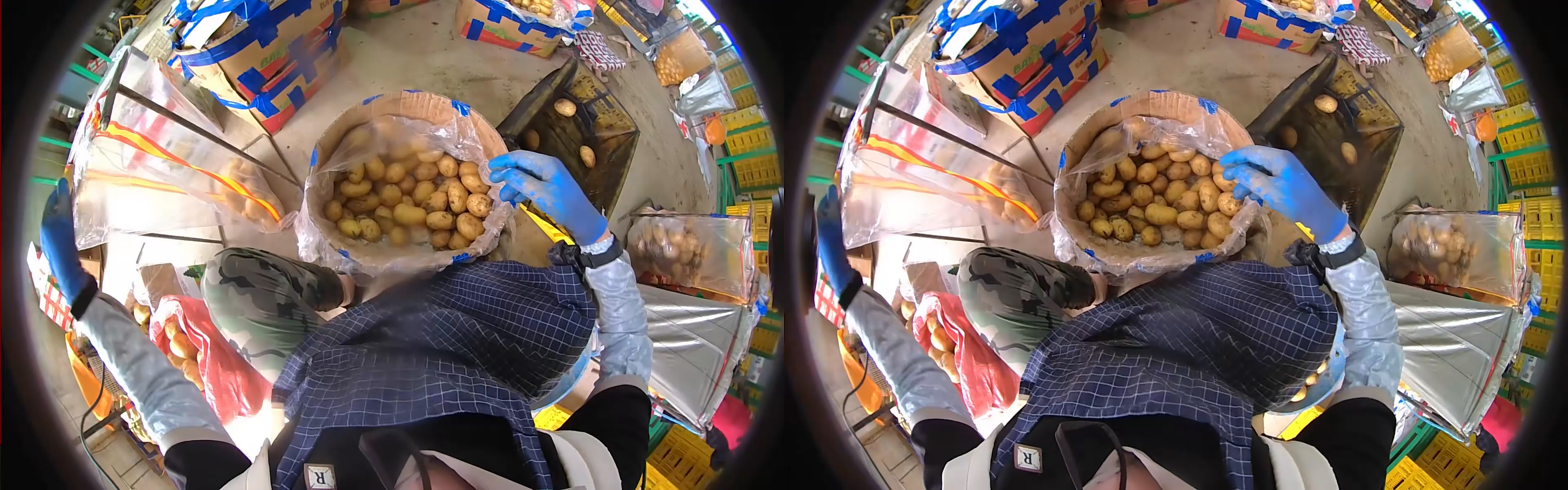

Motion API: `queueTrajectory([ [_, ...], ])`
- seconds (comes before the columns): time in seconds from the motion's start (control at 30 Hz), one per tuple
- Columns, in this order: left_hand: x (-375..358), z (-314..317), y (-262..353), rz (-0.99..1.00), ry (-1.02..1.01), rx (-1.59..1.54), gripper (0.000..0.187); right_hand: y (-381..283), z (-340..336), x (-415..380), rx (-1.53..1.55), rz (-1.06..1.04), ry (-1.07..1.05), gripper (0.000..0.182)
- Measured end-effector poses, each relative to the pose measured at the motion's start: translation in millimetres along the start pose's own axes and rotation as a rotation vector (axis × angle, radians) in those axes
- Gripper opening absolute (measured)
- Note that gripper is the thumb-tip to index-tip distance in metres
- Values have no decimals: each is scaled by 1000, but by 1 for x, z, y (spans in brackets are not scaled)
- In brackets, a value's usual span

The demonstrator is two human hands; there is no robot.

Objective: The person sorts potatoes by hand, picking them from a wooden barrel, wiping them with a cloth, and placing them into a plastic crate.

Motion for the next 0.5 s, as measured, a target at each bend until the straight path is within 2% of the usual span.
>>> queueTrajectory([
  [0.03, -6, -10, 40, -21, 35, -46, 33, 8, 2, 14, -39, 18, -15, 27],
  [0.1, -6, -96, 219, 167, 318, -94, 29, 20, 21, 56, -177, -4, -70, 29],
  [0.17, -16, -125, 351, 343, 469, -516, 28, 43, 54, 103, -276, -41, -114, 33],
  [0.2, -20, -107, 389, 341, 373, -712, 26, 58, 74, 129, -308, -75, -115, 36],
  [0.23, -21, -89, 425, 426, 333, -941, 24, 71, 99, 155, -486, -120, -52, 38],
  [0.27, -18, -69, 451, 409, 232, -1075, 19, 82, 125, 181, -663, -168, 14, 39],
  [0.3, -18, -34, 466, 281, 77, -1334, 17, 96, 149, 200, -699, -164, 62, 39],
  [0.33, -24, -11, 476, 73, -35, -1524, 17, 106, 173, 216, -732, -163, 112, 41],
  [0.37, -36, 8, 482, -59, -81, -1566, 15, 110, 198, 234, -866, -136, 154, 40],
  [0.4, -39, 15, 488, -9, -208, -1510, 16, 115, 220, 251, -1000, -111, 188, 41],
  [0.43, -45, 21, 493, 35, -343, -1451, 18, 125, 236, 266, -1060, -222, 280, 40],
  [0.5, -43, 32, 493, -17, -386, -1427, 18, 136, 260, 289, -1159, -446, 490, 39],
])
Point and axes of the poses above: each hand's wrist, its own x-axis towards the middle knuckle, its own z-axis out of the palm, y = z × x, the point moved 8 cm from there along x, towards the middle knuckle, and after that the axes turned 12 degrees about z, right-handed, at the moved point
